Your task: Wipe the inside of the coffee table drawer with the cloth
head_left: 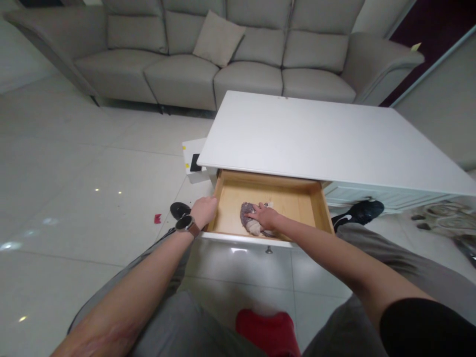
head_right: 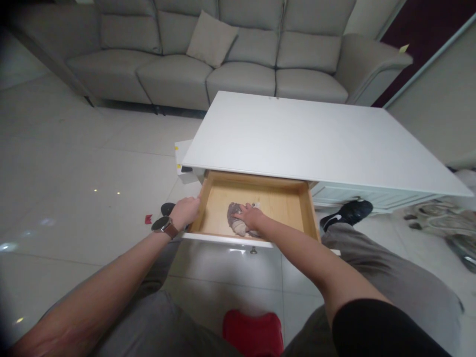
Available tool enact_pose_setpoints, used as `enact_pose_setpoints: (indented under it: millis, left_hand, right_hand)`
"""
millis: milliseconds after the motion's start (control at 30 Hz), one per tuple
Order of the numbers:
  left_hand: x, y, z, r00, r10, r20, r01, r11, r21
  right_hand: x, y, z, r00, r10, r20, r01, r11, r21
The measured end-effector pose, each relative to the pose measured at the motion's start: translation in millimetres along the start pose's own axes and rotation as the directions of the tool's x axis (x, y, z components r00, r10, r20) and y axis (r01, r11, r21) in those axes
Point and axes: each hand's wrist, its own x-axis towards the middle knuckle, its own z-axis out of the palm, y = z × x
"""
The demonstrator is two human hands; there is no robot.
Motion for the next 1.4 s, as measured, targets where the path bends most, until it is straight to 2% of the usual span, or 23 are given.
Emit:
enact_pose_setpoints:
  millis: [233,367,500,600,767,833,900,1033,1167,1267,1367,1400]
  left_hand:
    - [0.3,-2.0,3.0,1.000,0.004,0.000,-0.004,1.000,-0.023]
    - [-0.5,-1.7,1.5,1.000,-0.008,0.011,0.008,0.999,-0.035]
    - [-0.6,-0.9,-0.5,1.000,-0.019,0.022,0.020,0.999,-0.032]
    - [-0.1,-0.8,0.3,1.000,-0.015,0.009,0.015,0.999,-0.028]
    - [-0.4,0.8,1.5,1.000,-0.001,0.002,0.001,1.000,0.012]
    - [-0.7,1.7,0.7,1.000,0.005,0.000,-0.005,1.000,0.017]
    - [-1.0,2.3,-0.2,1.000,0.000,0.004,0.000,1.000,0.017]
    - [-1.4,2.3,-2.1,1.000,0.001,0.012,-0.001,1.000,0.027]
    - [-1.2,2.9,-5.2,0.999,0.011,0.032,-0.012,0.999,0.037]
    - [-0.9,4.3,-6.7,1.000,0.015,0.024,-0.016,0.999,0.036]
    - [-0.6,5.0,-6.0,1.000,0.017,0.017,-0.017,0.999,0.038]
    - [-0.4,4.9,-5.4,1.000,0.016,0.016,-0.017,0.999,0.039]
  right_hand:
    - [49.3,-57.0,-20.5,0.991,-0.078,-0.105,0.079,0.997,0.013]
    - [68.9,-70.4,-22.2,0.985,-0.064,-0.158,0.075,0.995,0.065]
    - [83.8,-61.1,-29.1,0.987,0.038,-0.157,-0.014,0.988,0.151]
    - [99.0,-49.2,-42.5,0.978,0.149,-0.143,-0.119,0.972,0.201]
    - [126.9,-34.1,-66.7,0.924,0.368,-0.105,-0.337,0.912,0.233]
    - [132.7,-27.2,-70.1,0.907,0.410,-0.091,-0.377,0.890,0.256]
    - [132.6,-17.6,-68.4,0.915,0.393,-0.092,-0.356,0.894,0.272]
    - [110.0,13.8,-52.9,0.944,0.312,-0.109,-0.279,0.930,0.240]
    - [59.4,63.7,-23.8,0.946,0.303,-0.114,-0.281,0.943,0.175]
    - [9.6,110.4,8.8,0.930,0.360,-0.081,-0.349,0.929,0.125]
    - [-40.1,153.1,45.2,0.887,0.461,0.008,-0.461,0.885,0.059]
    - [-54.1,163.6,55.9,0.880,0.475,0.001,-0.475,0.879,0.037]
